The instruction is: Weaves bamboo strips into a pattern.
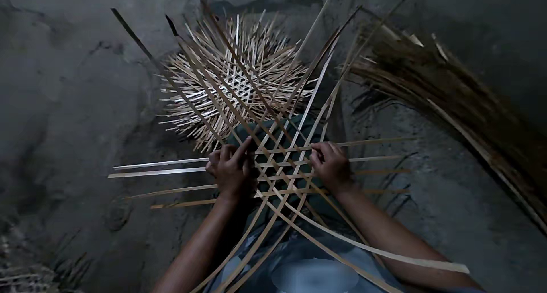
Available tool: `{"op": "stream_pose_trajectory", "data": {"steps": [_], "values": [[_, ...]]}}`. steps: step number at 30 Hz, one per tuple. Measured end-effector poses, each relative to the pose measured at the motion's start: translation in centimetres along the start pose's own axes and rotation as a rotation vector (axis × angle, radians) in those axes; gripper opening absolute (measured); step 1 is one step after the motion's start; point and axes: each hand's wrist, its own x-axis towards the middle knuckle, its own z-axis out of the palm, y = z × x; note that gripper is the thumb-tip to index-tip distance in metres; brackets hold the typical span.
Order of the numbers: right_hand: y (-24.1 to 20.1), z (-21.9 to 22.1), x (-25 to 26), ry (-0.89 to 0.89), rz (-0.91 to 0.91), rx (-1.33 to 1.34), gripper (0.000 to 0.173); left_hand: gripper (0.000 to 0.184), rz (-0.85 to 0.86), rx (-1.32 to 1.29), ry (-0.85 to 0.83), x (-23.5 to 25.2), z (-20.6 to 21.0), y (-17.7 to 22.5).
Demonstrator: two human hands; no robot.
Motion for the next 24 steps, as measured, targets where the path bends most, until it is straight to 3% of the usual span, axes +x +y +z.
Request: {"op": "stream_pose_trajectory", "data": {"steps": [6, 10, 12, 14, 17, 19, 21, 24], "values": [[0.0, -0.1, 0.1, -0.003, 0.008, 0.016, 0.018, 0.042, -0.031, 0.041, -0.057, 0.1, -0.9, 0.6], [-0.8, -2.2, 1.6, -0.088, 0.026, 0.074, 0.017, 0.037, -0.004, 0.130, -0.358, 2.8, -5.1, 2.4], [-1.7, -2.5, 2.4, -0.107, -0.022, 0.087, 0.022, 0.029, 0.047, 0.070, -0.427, 5.1, -6.3, 2.6], [-2.6, -2.1, 2.8, -0.179, -0.102, 0.101, 0.032, 0.039, 0.037, -0.097, -0.366, 7.7, -6.2, 2.1], [-3.6, -0.3, 1.9, -0.346, -0.207, 0.095, 0.047, 0.090, -0.296, -0.387, -0.267, 12.8, -5.1, 1.4], [-3.4, 1.0, 1.2, -0.376, -0.235, 0.075, 0.049, 0.108, -0.586, -0.640, -0.237, 15.8, -4.2, 0.4], [-3.0, 1.4, 1.3, -0.363, -0.235, 0.092, 0.048, 0.104, -0.800, -0.857, -0.231, 18.2, -3.5, -0.6], [-2.7, 1.6, 1.4, -0.354, -0.224, 0.112, 0.047, 0.074, -0.861, -1.152, -0.152, 21.2, -1.8, -2.5]]}}
